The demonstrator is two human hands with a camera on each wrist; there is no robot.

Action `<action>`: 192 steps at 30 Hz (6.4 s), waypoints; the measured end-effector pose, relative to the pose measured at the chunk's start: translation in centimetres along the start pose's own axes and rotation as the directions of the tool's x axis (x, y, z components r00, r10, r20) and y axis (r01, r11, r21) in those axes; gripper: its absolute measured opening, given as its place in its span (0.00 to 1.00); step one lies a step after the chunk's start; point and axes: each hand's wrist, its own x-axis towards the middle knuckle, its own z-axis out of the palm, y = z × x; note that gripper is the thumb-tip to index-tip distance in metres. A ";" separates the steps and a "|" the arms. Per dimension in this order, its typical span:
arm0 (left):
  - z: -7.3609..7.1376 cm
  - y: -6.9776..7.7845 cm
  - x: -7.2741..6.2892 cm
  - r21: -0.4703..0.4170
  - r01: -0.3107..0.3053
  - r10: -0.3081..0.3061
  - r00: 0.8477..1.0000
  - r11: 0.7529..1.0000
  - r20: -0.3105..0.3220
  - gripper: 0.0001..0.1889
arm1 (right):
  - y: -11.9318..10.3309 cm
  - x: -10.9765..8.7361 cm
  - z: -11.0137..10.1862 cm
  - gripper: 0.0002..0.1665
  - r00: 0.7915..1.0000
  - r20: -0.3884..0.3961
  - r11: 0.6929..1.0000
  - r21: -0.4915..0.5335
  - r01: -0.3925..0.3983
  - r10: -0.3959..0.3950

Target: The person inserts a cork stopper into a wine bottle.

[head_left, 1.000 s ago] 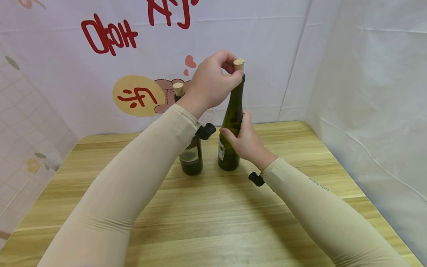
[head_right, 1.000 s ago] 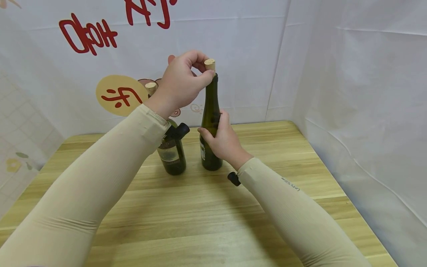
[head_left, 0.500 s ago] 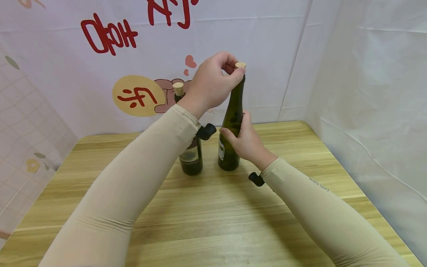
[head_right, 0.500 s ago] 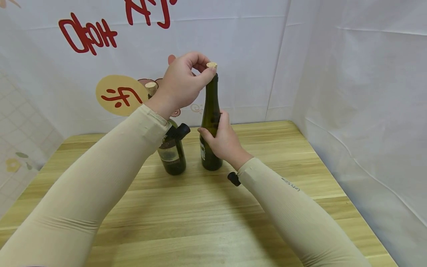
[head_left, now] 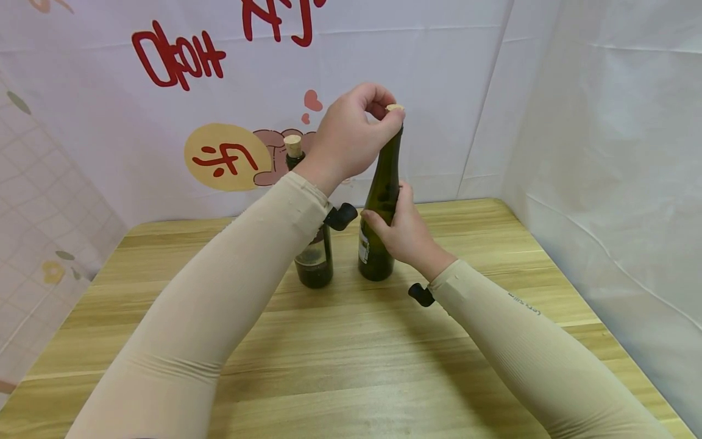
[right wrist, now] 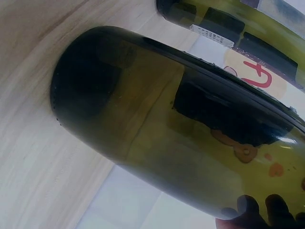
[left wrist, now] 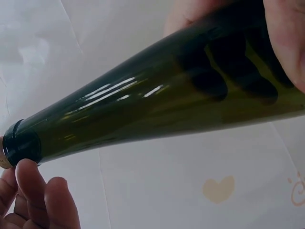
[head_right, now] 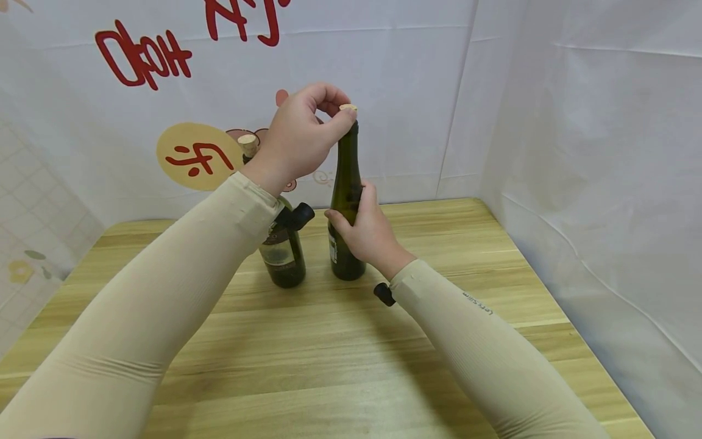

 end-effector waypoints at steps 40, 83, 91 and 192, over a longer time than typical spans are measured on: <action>0.4 -0.6 0.7 0.014 -0.020 0.020 1.000 1.000 -0.017 0.09 | 0.1 0.6 -0.3 0.43 1.000 0.021 0.999 0.036 0.000 -0.001; 0.3 -0.6 0.3 -0.086 0.008 -0.008 1.000 0.996 0.011 0.07 | 0.2 0.3 0.0 0.44 1.000 0.010 1.000 0.001 -0.004 0.004; 0.4 -0.6 0.3 -0.100 0.027 -0.026 1.000 0.995 0.012 0.08 | 0.2 0.2 0.0 0.44 1.000 0.002 1.000 0.000 0.002 -0.002; -1.6 -4.9 -11.6 0.376 -0.191 0.017 0.907 0.907 0.420 0.33 | 0.0 -0.3 0.5 0.44 0.999 -0.018 0.999 0.013 0.031 -0.031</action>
